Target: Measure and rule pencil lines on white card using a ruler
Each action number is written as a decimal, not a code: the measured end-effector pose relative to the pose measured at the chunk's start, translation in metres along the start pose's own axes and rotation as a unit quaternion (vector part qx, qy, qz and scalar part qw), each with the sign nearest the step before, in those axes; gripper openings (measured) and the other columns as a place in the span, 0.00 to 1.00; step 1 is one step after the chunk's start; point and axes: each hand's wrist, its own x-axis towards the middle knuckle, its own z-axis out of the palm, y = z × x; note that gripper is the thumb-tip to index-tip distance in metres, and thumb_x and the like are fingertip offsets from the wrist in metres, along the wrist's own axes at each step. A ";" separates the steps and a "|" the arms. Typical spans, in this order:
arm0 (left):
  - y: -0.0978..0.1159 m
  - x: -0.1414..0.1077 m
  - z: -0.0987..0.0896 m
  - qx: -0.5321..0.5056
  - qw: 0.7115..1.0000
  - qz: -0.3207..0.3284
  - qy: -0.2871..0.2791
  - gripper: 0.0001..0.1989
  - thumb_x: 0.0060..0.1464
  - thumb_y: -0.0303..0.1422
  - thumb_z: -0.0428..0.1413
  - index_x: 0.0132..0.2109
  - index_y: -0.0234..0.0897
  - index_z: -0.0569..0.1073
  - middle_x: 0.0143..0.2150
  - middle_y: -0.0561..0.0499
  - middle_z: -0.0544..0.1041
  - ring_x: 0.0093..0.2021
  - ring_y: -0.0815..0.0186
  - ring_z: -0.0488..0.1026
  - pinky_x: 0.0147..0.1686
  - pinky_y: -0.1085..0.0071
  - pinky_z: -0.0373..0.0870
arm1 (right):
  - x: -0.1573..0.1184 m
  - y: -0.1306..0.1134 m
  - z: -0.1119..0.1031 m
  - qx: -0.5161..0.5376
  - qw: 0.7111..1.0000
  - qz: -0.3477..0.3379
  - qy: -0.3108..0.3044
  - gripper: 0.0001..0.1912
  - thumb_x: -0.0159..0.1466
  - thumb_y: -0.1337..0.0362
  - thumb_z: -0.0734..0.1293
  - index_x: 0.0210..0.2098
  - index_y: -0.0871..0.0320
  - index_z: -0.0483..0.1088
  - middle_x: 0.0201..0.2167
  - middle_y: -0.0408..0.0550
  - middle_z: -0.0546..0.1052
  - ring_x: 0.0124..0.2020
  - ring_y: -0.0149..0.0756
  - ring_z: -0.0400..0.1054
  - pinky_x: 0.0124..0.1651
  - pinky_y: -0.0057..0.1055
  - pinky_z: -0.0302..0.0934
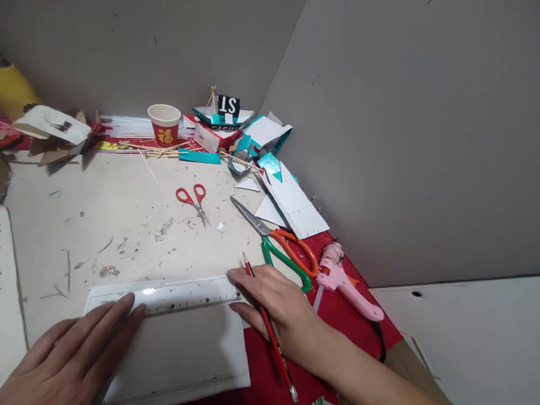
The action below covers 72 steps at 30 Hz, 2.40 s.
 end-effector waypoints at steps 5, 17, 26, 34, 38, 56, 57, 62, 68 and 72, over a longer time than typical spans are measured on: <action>0.003 0.000 0.002 -0.037 0.998 -0.046 0.005 0.43 0.57 0.54 0.50 0.72 0.42 0.44 0.64 0.47 0.69 0.60 0.57 0.63 0.62 0.61 0.46 | 0.002 0.000 0.001 0.013 1.000 -0.005 0.016 0.21 0.66 0.70 0.67 0.58 0.59 0.63 0.39 0.51 0.76 0.36 0.38 0.66 0.37 0.35 0.65; -0.004 0.012 -0.008 0.102 0.993 0.043 -0.037 0.28 0.57 0.31 0.48 0.65 0.36 0.62 0.64 0.47 0.69 0.64 0.58 0.60 0.59 0.64 0.53 | -0.002 0.009 0.001 -0.020 0.998 -0.043 0.029 0.17 0.68 0.68 0.64 0.56 0.59 0.67 0.32 0.50 0.75 0.32 0.37 0.71 0.33 0.31 0.67; -0.002 0.010 -0.015 0.115 0.990 0.059 -0.054 0.27 0.58 0.31 0.48 0.65 0.36 0.63 0.64 0.48 0.69 0.63 0.58 0.61 0.57 0.63 0.57 | -0.010 0.014 0.002 -0.013 0.999 -0.031 0.012 0.21 0.67 0.68 0.64 0.59 0.54 0.66 0.33 0.49 0.77 0.33 0.39 0.74 0.37 0.33 0.71; 0.000 0.009 -0.012 0.075 0.996 0.018 -0.048 0.21 0.67 0.37 0.41 0.63 0.41 0.64 0.64 0.52 0.69 0.64 0.62 0.58 0.58 0.65 0.53 | -0.009 0.014 0.005 -0.003 0.999 -0.042 0.007 0.22 0.67 0.70 0.65 0.59 0.54 0.66 0.39 0.50 0.78 0.38 0.39 0.75 0.39 0.32 0.71; 0.000 0.009 -0.009 0.076 0.996 0.025 -0.035 0.20 0.67 0.32 0.41 0.62 0.40 0.65 0.64 0.52 0.69 0.66 0.61 0.55 0.66 0.63 0.40 | -0.005 0.012 0.007 -0.009 0.998 -0.058 0.018 0.22 0.67 0.70 0.65 0.60 0.55 0.66 0.38 0.49 0.78 0.38 0.39 0.75 0.40 0.33 0.72; 0.009 0.000 0.007 0.084 0.996 -0.006 -0.018 0.22 0.65 0.38 0.46 0.63 0.41 0.63 0.64 0.49 0.69 0.69 0.55 0.50 0.68 0.58 0.39 | -0.003 0.010 0.009 0.010 0.998 -0.055 0.019 0.22 0.66 0.70 0.65 0.59 0.54 0.67 0.37 0.50 0.79 0.37 0.43 0.76 0.37 0.37 0.72; 0.009 0.000 0.007 0.086 0.996 -0.008 -0.018 0.22 0.65 0.39 0.47 0.63 0.41 0.63 0.64 0.49 0.69 0.69 0.54 0.51 0.68 0.57 0.40 | -0.001 0.010 0.009 0.009 0.998 -0.062 0.023 0.22 0.66 0.70 0.64 0.60 0.54 0.67 0.37 0.50 0.79 0.37 0.43 0.76 0.38 0.37 0.72; 0.009 0.002 -0.002 0.100 0.994 -0.004 -0.039 0.23 0.64 0.40 0.46 0.64 0.42 0.62 0.64 0.48 0.69 0.66 0.56 0.57 0.66 0.60 0.46 | 0.002 0.008 0.008 0.009 0.997 -0.073 0.040 0.24 0.66 0.71 0.64 0.62 0.53 0.64 0.38 0.50 0.79 0.37 0.42 0.75 0.39 0.37 0.73; 0.003 0.001 -0.006 0.083 0.996 0.023 -0.038 0.24 0.62 0.33 0.46 0.65 0.39 0.61 0.63 0.47 0.70 0.66 0.55 0.57 0.66 0.60 0.43 | -0.002 0.008 0.006 0.018 0.998 -0.053 0.025 0.23 0.64 0.73 0.67 0.58 0.54 0.67 0.42 0.50 0.80 0.40 0.38 0.75 0.42 0.34 0.71; 0.007 -0.004 0.009 0.028 1.000 -0.015 -0.001 0.29 0.65 0.35 0.42 0.71 0.36 0.48 0.63 0.44 0.69 0.71 0.56 0.44 0.68 0.60 0.38 | 0.000 0.005 0.004 0.027 0.998 -0.051 0.023 0.24 0.63 0.75 0.67 0.58 0.57 0.66 0.43 0.51 0.80 0.41 0.37 0.74 0.44 0.36 0.69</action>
